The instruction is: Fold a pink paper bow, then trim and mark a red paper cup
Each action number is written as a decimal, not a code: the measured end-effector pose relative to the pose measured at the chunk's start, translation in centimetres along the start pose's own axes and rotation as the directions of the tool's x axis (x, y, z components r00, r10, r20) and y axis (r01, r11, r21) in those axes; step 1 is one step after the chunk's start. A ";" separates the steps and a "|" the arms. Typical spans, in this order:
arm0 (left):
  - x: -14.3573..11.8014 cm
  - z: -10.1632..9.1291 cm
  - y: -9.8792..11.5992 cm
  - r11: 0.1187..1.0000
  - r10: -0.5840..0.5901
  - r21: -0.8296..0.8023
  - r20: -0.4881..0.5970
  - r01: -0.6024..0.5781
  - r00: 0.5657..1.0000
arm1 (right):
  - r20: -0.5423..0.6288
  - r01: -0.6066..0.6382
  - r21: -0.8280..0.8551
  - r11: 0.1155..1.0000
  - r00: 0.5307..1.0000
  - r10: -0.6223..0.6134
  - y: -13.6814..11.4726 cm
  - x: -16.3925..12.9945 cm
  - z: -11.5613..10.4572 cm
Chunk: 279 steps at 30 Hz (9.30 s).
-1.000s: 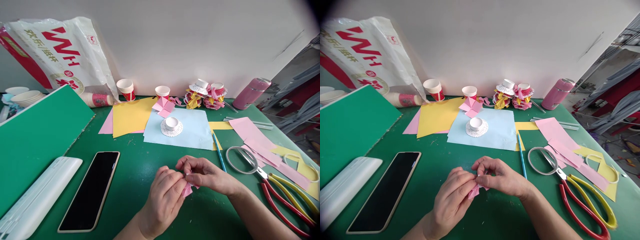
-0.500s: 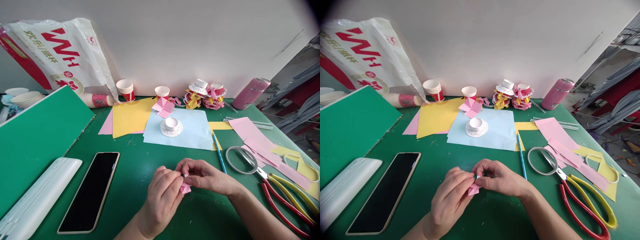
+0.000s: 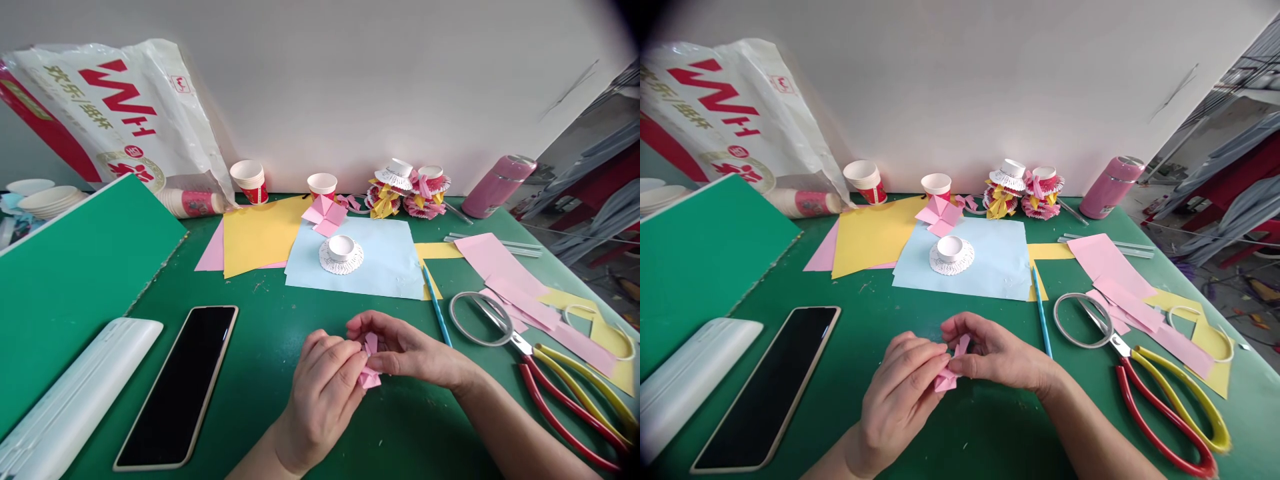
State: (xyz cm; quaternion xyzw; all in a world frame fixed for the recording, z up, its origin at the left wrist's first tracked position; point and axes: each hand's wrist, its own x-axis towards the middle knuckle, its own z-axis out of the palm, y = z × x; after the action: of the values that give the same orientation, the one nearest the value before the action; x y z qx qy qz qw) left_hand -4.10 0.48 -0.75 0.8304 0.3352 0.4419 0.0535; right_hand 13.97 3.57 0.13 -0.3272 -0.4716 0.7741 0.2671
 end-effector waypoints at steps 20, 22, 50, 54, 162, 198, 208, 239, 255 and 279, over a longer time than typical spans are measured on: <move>1.1 0.1 -0.5 -0.020 -0.782 -0.637 0.490 0.770 0.385 | -0.345 0.171 -0.289 0.942 0.899 -0.269 1.0 1.2 3.2; 1.3 -0.1 -0.5 -0.039 -0.770 -0.638 0.510 0.769 0.384 | -0.362 0.175 -0.178 0.968 0.904 -0.229 1.2 1.4 3.3; 1.0 -0.4 -1.2 0.052 -0.681 -0.574 0.578 0.817 0.449 | -0.361 0.119 -0.280 0.953 0.906 -0.219 1.1 1.0 2.9; 1.0 -0.5 -1.4 0.022 -0.658 -0.590 0.600 0.807 0.456 | -0.340 0.108 -0.302 0.947 0.916 -0.213 0.8 0.9 2.9; 0.1 -0.6 0.4 0.042 -0.773 -0.691 0.435 0.722 0.461 | -0.468 0.124 0.191 0.974 0.883 -0.021 2.7 1.3 4.2; 0.2 -0.5 0.4 -0.103 -0.777 -0.717 0.491 0.690 0.394 | -0.466 0.283 -0.074 0.956 0.838 -0.284 3.1 1.1 4.3; 0.4 -0.6 0.7 -0.024 -0.781 -0.662 0.480 0.749 0.399 | -0.454 0.307 -0.161 0.938 0.821 -0.347 3.5 1.0 4.3; 0.1 -0.7 0.0 -0.126 -0.690 -0.678 0.584 0.725 0.426 | -0.313 0.222 0.125 0.967 0.934 -0.174 2.4 1.0 3.5; 0.5 -0.8 0.2 -0.277 -0.662 -0.714 0.627 0.643 0.411 | -0.248 0.127 0.344 0.930 0.968 -0.041 2.9 1.1 3.4; 0.2 -0.3 0.6 -0.139 -0.696 -0.677 0.585 0.723 0.415 | -0.336 0.154 0.265 0.952 0.940 -0.059 2.3 0.9 3.9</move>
State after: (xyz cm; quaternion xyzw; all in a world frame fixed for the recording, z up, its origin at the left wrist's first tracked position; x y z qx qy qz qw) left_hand -3.96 0.06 -0.20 0.3409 0.4357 0.4272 0.7152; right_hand 10.22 1.12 -0.86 -0.3812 -0.3210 0.7542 0.4276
